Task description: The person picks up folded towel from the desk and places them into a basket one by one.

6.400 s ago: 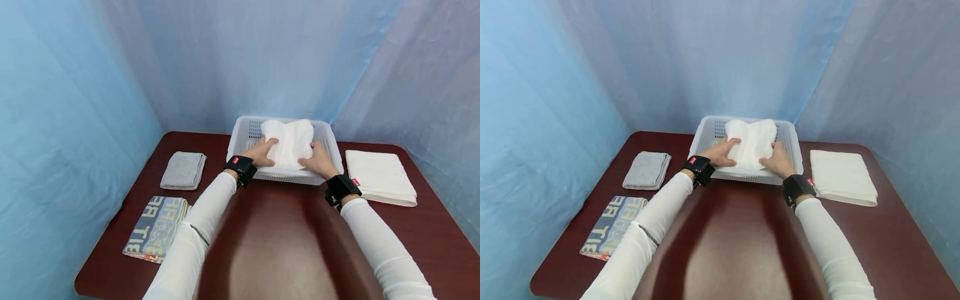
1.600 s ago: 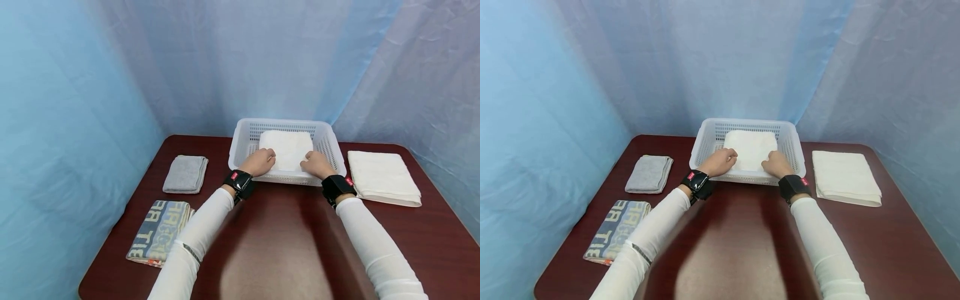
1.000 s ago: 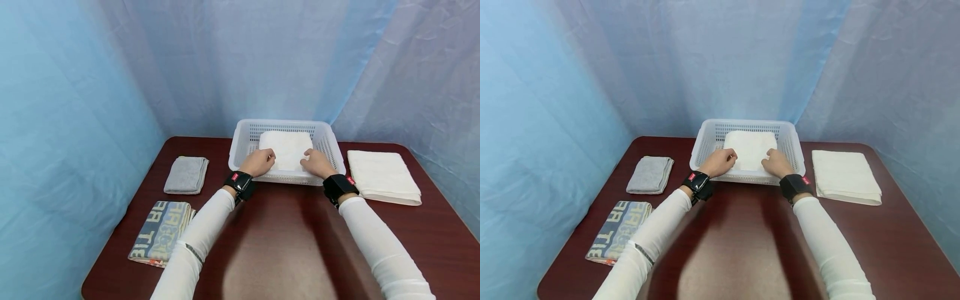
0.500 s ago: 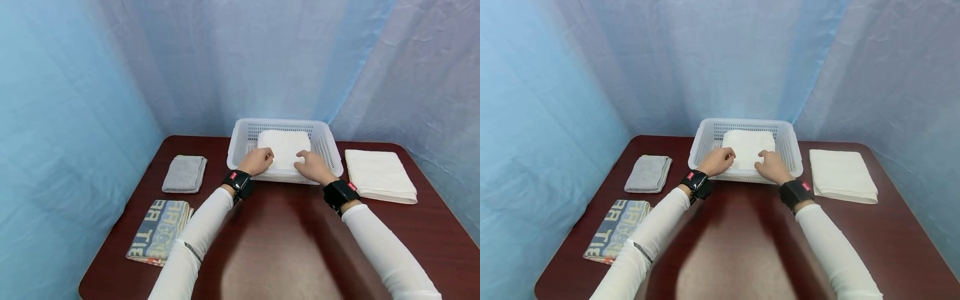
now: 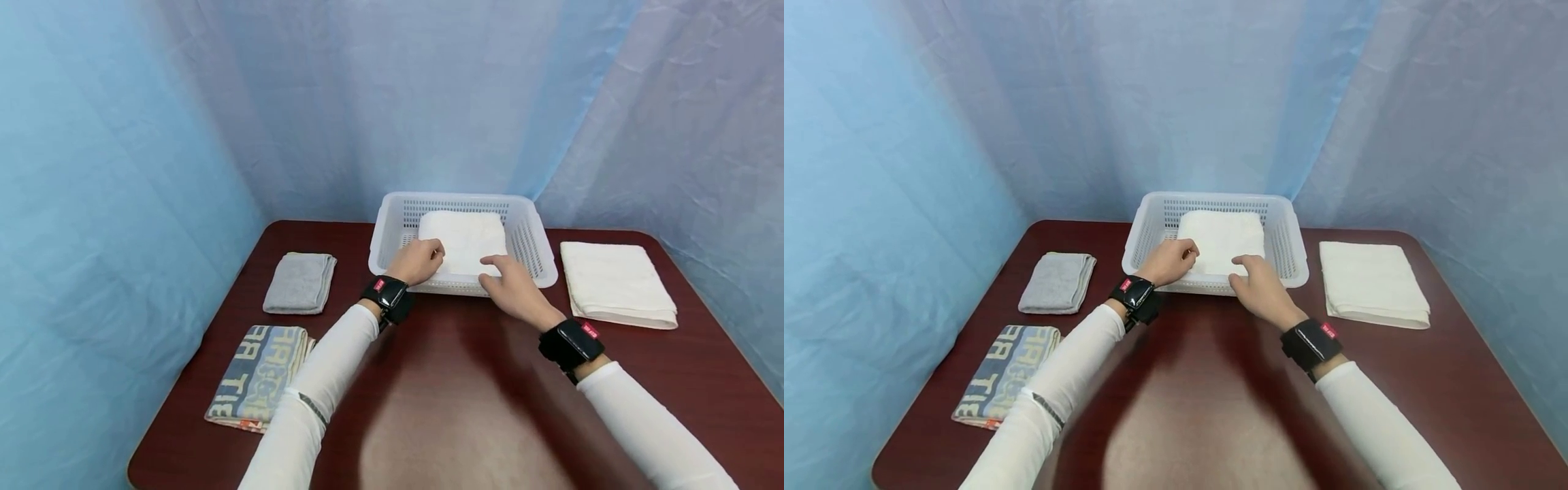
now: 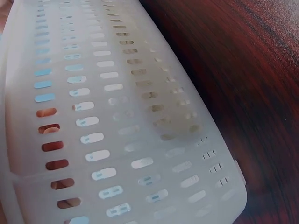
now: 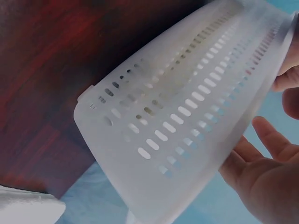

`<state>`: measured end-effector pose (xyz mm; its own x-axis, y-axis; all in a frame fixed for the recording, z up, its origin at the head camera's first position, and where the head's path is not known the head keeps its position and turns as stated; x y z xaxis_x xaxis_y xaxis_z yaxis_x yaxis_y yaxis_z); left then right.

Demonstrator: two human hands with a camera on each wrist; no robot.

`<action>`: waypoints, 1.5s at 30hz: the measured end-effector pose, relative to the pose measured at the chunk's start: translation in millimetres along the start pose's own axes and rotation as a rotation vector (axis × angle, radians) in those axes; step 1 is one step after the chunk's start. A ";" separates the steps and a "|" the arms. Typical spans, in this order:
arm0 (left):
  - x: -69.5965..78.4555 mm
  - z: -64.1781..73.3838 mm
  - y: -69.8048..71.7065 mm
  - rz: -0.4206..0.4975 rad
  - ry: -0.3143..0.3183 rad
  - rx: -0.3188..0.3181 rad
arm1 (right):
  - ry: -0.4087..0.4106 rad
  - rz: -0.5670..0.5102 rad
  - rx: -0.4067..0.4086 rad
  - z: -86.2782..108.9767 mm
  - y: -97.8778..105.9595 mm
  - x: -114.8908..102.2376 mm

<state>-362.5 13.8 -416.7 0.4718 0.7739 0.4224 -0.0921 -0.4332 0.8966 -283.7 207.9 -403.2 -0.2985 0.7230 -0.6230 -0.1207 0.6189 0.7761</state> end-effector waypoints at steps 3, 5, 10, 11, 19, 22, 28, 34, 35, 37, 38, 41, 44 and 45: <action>-1.3 1.4 2.1 -0.006 -0.022 0.017 | 0.027 -0.007 0.016 8.2 -0.7 -1.6; -2.9 2.7 3.5 -0.012 -0.029 0.025 | 0.046 -0.009 0.033 12.3 -0.8 -2.1; -5.0 5.8 7.8 -0.035 -0.033 0.023 | 0.077 -0.023 0.069 22.3 1.2 -2.2; -5.0 6.3 8.7 -0.040 -0.036 0.021 | 0.078 -0.026 0.075 24.2 1.8 -1.8; -5.4 11.5 12.2 -0.077 -0.080 0.021 | 0.076 -0.026 0.114 37.8 4.6 5.1; -5.9 13.2 12.6 -0.091 -0.092 0.032 | 0.065 -0.018 0.128 43.6 6.7 7.4; -4.1 14.7 14.4 -0.123 -0.122 0.049 | 0.037 -0.020 0.202 52.5 16.4 21.0; -3.5 16.1 14.4 -0.150 -0.125 0.059 | -0.007 -0.047 0.244 62.0 25.1 29.8; -3.4 16.6 14.2 -0.151 -0.126 0.062 | -0.014 -0.050 0.244 63.3 25.9 31.0; -3.1 17.6 13.7 -0.156 -0.128 0.070 | -0.023 -0.063 0.239 66.2 26.6 34.1; -2.8 18.1 13.5 -0.158 -0.131 0.073 | -0.024 -0.073 0.238 67.7 26.8 35.6; -1.9 18.7 12.3 -0.167 -0.139 0.083 | -0.022 -0.094 0.236 72.3 26.5 41.1; -0.7 18.6 10.7 -0.173 -0.149 0.093 | -0.027 -0.098 0.239 77.2 25.7 46.4; -0.3 18.4 10.3 -0.175 -0.150 0.098 | -0.028 -0.097 0.242 78.6 25.5 47.8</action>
Point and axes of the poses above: each hand's wrist, its own z-axis away from the middle knuckle, its own y-axis out of the back of the hand, x = y × z, the point moved 3 cm from there along -z, towards the middle knuckle, and after that the axes turned 4 degrees about -x, right-handed, at the moved point
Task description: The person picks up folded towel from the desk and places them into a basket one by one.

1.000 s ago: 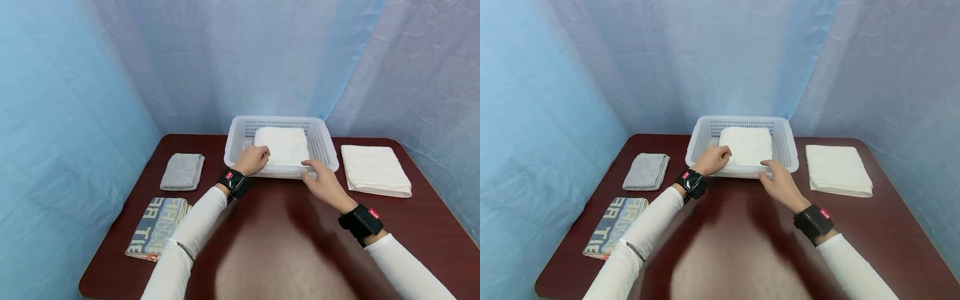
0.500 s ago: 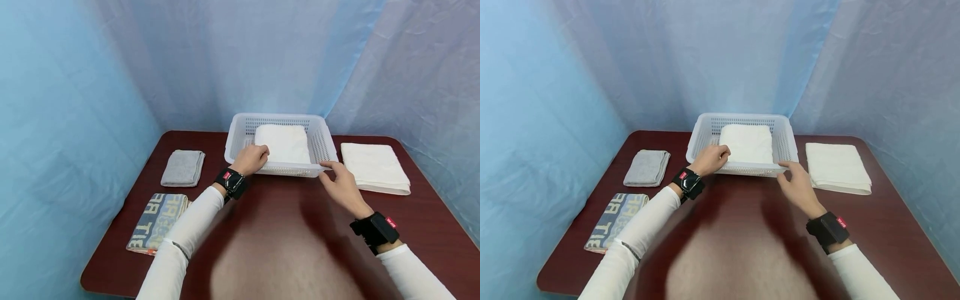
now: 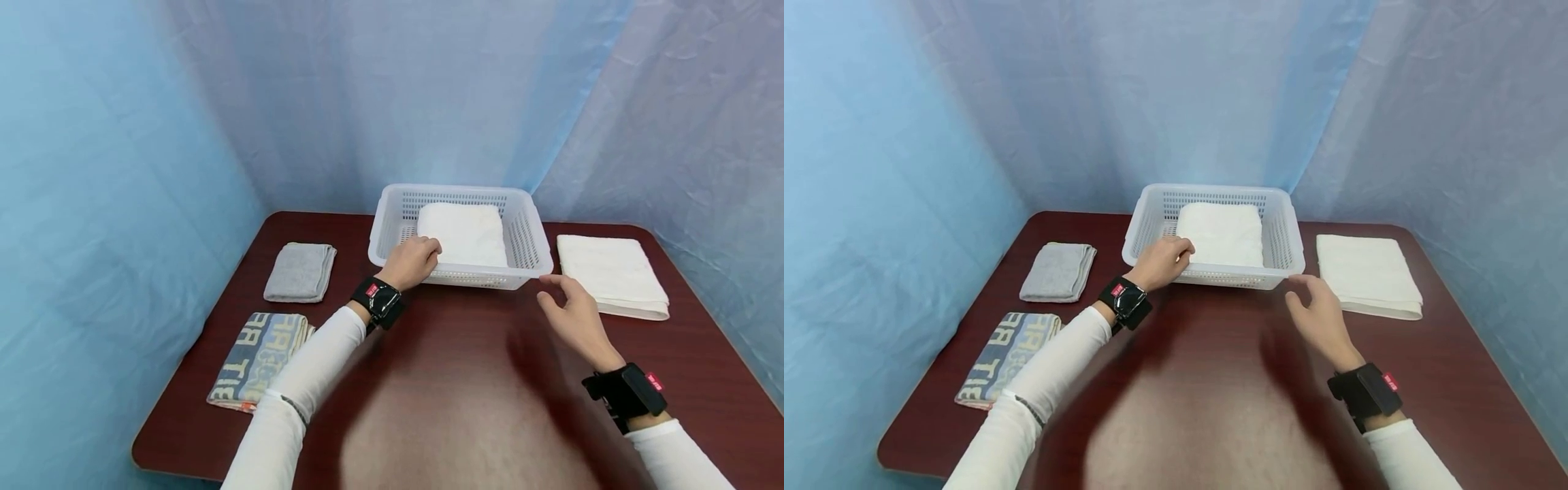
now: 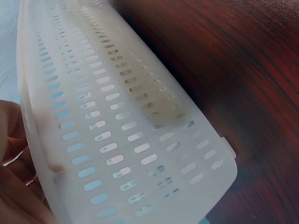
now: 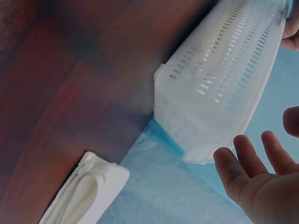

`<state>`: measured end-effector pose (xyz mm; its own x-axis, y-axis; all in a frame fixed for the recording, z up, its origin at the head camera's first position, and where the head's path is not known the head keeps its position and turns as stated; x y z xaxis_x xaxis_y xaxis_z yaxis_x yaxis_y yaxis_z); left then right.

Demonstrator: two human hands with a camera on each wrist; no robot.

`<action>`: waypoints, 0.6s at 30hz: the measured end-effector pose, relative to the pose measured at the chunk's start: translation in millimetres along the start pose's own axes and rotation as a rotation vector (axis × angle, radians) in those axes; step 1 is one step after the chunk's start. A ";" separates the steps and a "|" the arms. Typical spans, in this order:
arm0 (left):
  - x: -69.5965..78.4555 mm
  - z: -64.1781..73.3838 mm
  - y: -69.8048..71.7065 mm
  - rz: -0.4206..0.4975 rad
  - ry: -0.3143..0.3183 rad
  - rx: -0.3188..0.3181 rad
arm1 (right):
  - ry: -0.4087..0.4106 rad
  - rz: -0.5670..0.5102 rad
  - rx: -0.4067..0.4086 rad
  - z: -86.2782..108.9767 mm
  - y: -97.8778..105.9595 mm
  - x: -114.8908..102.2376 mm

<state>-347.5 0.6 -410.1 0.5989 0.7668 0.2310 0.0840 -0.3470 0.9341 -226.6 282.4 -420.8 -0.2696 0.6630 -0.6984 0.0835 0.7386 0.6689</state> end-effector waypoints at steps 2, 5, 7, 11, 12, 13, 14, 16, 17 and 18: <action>0.7 0.7 -0.4 -0.005 -0.004 0.008 | -0.005 -0.002 0.006 2.8 -0.1 2.0; 1.2 1.3 -0.9 -0.017 -0.011 0.020 | -0.017 -0.004 0.013 7.0 0.4 3.8; 1.2 1.6 -1.7 -0.023 -0.015 0.023 | -0.022 -0.005 0.019 9.6 0.7 5.4; 0.7 1.6 -3.4 -0.034 -0.016 0.024 | -0.032 0.008 0.030 13.7 1.4 9.6; 0.6 1.6 -3.7 -0.034 -0.015 0.024 | -0.034 0.010 0.032 14.4 1.6 10.9; 0.7 1.6 -3.7 -0.034 -0.012 0.024 | -0.036 0.015 0.033 15.3 1.9 12.0; 0.7 1.7 -3.6 -0.035 -0.010 0.024 | -0.037 0.019 0.035 16.0 2.4 13.0; 0.9 2.0 -3.2 -0.031 -0.004 0.026 | -0.035 0.020 0.039 17.6 3.5 14.6; 0.9 2.2 -2.9 -0.032 -0.001 0.027 | -0.035 0.025 0.042 18.4 4.2 15.2; 1.0 2.5 -2.6 -0.034 0.000 0.029 | -0.034 0.031 0.045 19.1 4.9 15.9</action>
Point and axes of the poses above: each hand's wrist, its own z-axis away from the middle knuckle, its own y-axis out of the back of the hand, x = y × z, the point moved 3 cm from there along -z, towards the middle knuckle, and after that the axes turned 4 degrees about -x, right-handed, at the moved point
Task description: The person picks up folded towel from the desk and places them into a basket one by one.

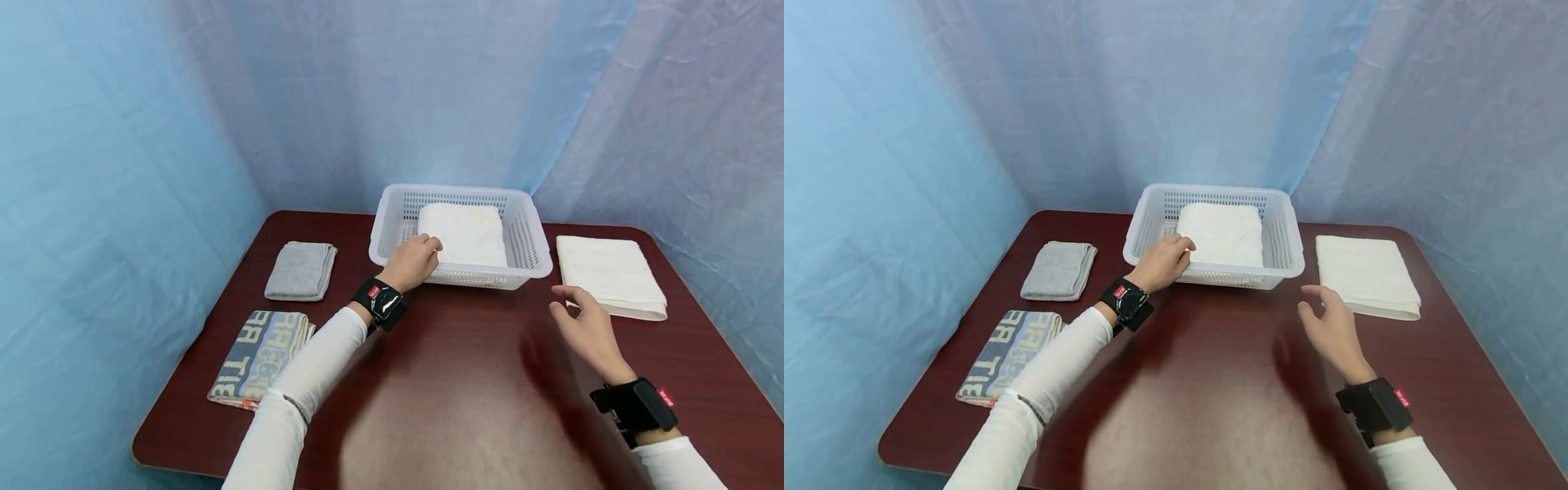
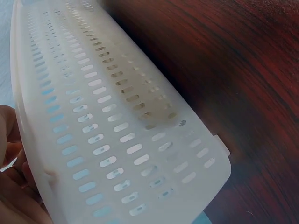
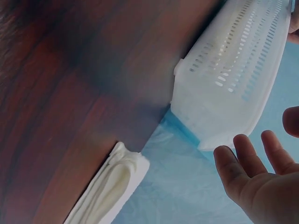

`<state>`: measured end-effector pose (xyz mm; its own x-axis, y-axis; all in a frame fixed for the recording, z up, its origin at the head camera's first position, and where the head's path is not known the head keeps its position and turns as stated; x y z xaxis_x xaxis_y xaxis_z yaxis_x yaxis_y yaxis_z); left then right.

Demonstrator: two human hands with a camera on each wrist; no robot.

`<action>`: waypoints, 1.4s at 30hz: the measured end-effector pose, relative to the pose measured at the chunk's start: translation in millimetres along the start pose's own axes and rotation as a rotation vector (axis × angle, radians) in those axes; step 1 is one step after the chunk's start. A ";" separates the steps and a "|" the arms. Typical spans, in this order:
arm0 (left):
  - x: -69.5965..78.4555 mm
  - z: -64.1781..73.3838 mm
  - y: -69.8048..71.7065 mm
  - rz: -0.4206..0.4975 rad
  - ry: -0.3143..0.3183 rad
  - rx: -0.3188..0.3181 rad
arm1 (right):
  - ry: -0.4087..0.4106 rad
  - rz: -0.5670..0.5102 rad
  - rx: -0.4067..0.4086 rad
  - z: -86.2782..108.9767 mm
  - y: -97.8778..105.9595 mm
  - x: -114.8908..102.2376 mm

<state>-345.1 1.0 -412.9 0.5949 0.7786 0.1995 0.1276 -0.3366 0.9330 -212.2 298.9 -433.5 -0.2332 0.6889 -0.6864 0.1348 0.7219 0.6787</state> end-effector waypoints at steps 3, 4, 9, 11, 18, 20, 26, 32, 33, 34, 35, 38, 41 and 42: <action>-0.1 0.2 0.5 -0.011 0.003 0.007 | 0.005 0.008 0.007 1.7 1.8 2.1; -0.2 0.2 0.7 -0.014 0.002 0.010 | 0.003 0.014 0.008 2.4 2.2 3.1; -0.6 -0.4 0.0 -0.013 -0.003 0.000 | -0.037 0.044 -0.024 7.6 2.3 11.7; -0.8 -0.4 -0.6 -0.012 -0.003 -0.010 | -0.064 0.058 -0.043 10.2 1.8 16.4; -0.1 -0.6 0.0 -0.006 0.000 -0.033 | -0.123 0.066 -0.045 17.6 3.4 27.8; -0.1 -0.8 0.3 -0.008 -0.002 -0.036 | -0.128 0.078 -0.041 18.8 3.7 30.2; -0.8 -0.3 1.8 -0.002 -0.006 -0.039 | -0.135 0.093 -0.046 22.0 4.3 36.9; -0.2 -1.0 1.0 0.003 -0.009 -0.061 | -0.153 0.095 -0.067 26.1 7.9 43.9; 0.0 -0.9 1.2 0.004 -0.007 -0.067 | -0.153 0.096 -0.069 26.2 8.6 44.8; 0.0 -0.8 1.2 0.007 -0.006 -0.069 | -0.153 0.097 -0.069 26.3 9.4 45.3; -0.2 -0.7 1.0 0.008 -0.006 -0.070 | -0.152 0.099 -0.069 26.4 10.2 46.1; -0.4 -0.1 1.1 0.012 -0.009 -0.070 | -0.148 0.101 -0.071 25.9 12.9 48.6; -0.3 0.2 1.6 0.013 -0.010 -0.062 | -0.145 0.103 -0.069 24.5 15.8 51.2; -0.4 0.2 1.5 0.012 -0.010 -0.060 | -0.147 0.104 -0.069 23.8 16.7 52.4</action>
Point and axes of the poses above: each hand's wrist, its own z-axis away from the middle knuckle, its own y-axis out of the back of the hand, x = y × z, the point moved 3 cm from there along -z, towards the middle knuckle, and after that the axes turned 4 degrees about -x, right-handed, at the moved point
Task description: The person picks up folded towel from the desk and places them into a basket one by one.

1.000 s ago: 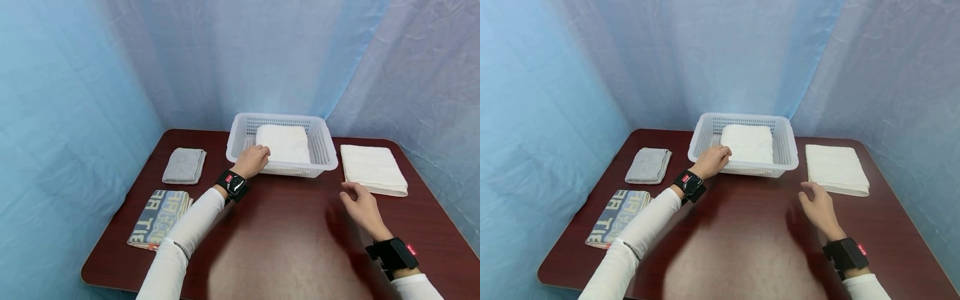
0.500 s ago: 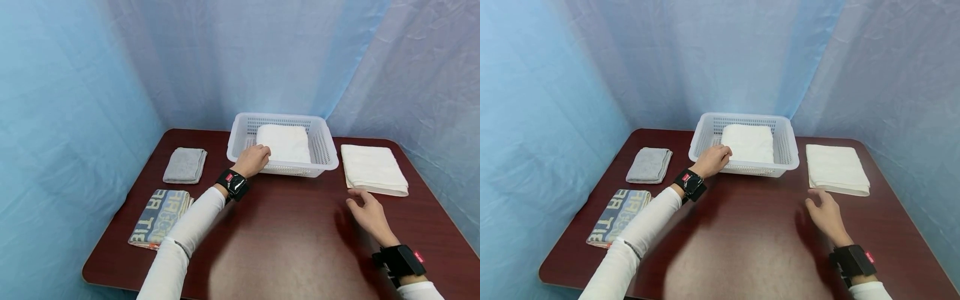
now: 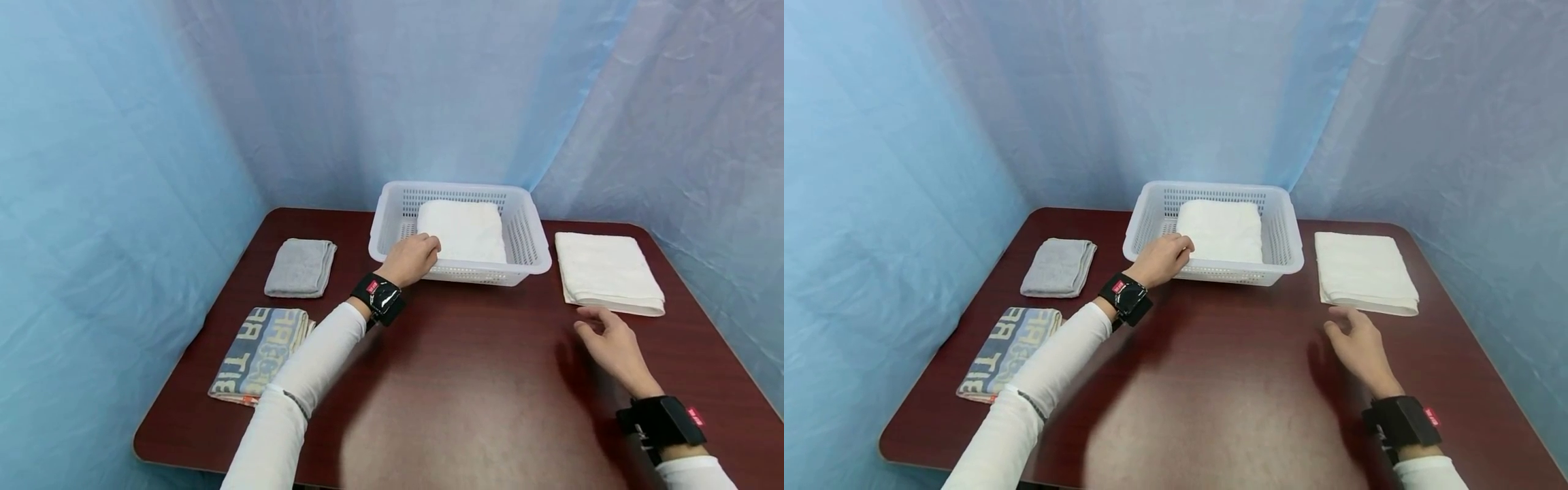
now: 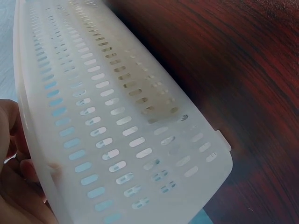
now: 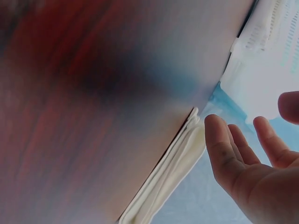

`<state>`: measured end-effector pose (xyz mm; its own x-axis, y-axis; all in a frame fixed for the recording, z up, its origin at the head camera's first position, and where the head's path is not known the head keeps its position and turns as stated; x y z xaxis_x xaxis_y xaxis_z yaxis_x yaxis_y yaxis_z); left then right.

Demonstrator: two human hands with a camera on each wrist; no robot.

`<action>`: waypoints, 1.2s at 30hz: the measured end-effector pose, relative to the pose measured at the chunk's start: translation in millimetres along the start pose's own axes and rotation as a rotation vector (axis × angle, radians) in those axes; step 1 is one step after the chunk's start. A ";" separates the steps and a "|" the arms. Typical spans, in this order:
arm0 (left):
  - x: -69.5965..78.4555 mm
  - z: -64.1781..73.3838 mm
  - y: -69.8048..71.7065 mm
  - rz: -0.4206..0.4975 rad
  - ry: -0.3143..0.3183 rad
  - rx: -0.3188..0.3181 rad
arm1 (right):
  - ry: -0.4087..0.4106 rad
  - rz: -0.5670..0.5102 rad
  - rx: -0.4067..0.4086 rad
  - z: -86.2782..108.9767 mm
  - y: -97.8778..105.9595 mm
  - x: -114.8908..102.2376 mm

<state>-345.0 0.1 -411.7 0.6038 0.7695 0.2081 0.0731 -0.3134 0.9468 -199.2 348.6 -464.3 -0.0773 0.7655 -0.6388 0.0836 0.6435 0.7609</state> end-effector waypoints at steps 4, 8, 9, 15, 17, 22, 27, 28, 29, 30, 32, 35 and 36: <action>-1.6 0.3 -0.6 -0.010 0.006 0.002 | -0.018 0.013 -0.001 -3.9 2.9 3.6; -2.3 0.9 -1.4 -0.004 0.008 0.002 | -0.036 0.029 0.001 -6.7 5.6 7.5; -2.5 1.0 -1.7 -0.002 0.008 0.002 | -0.039 0.032 0.001 -7.6 6.3 8.4; -3.4 1.0 -2.3 -0.003 0.016 -0.002 | -0.051 0.040 -0.001 -12.7 11.9 13.7; -3.0 1.2 -1.3 0.004 0.015 -0.004 | -0.062 0.052 0.002 -13.3 15.2 17.0; -2.3 1.4 0.0 0.003 0.011 -0.007 | -0.093 0.054 0.016 -12.4 24.7 25.5; -2.1 1.5 0.2 0.001 0.013 -0.005 | -0.131 0.045 0.042 -12.9 33.5 32.6; -2.1 1.5 0.1 0.002 0.013 -0.006 | -0.141 0.043 0.045 -13.6 35.2 34.3; -2.0 1.5 -0.1 0.002 0.013 -0.006 | -0.150 0.042 0.045 -14.5 37.2 36.3; -1.9 1.5 -0.1 0.003 0.013 -0.007 | -0.158 0.044 0.047 -15.6 39.4 38.2; -1.3 1.4 0.2 0.006 0.010 -0.007 | -0.175 0.045 0.047 -18.1 44.0 42.2; -0.5 1.0 0.6 0.014 0.011 -0.006 | -0.192 0.049 0.048 -21.8 51.8 46.8; -0.2 0.9 0.7 0.016 0.013 -0.006 | -0.197 0.049 0.048 -22.9 54.1 48.0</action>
<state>-344.4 -0.8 -411.3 0.5946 0.7715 0.2263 0.0588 -0.3224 0.9448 -221.1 420.1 -451.2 0.1236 0.7788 -0.6150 0.1306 0.6016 0.7881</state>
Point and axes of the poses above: each hand's wrist, its own z-axis away from the middle knuckle, its own y-axis out of the back of the hand, x = y × z, the point moved 3 cm from there along -z, towards the middle knuckle, and after that the axes turned 4 degrees about -x, right-handed, at the moved point
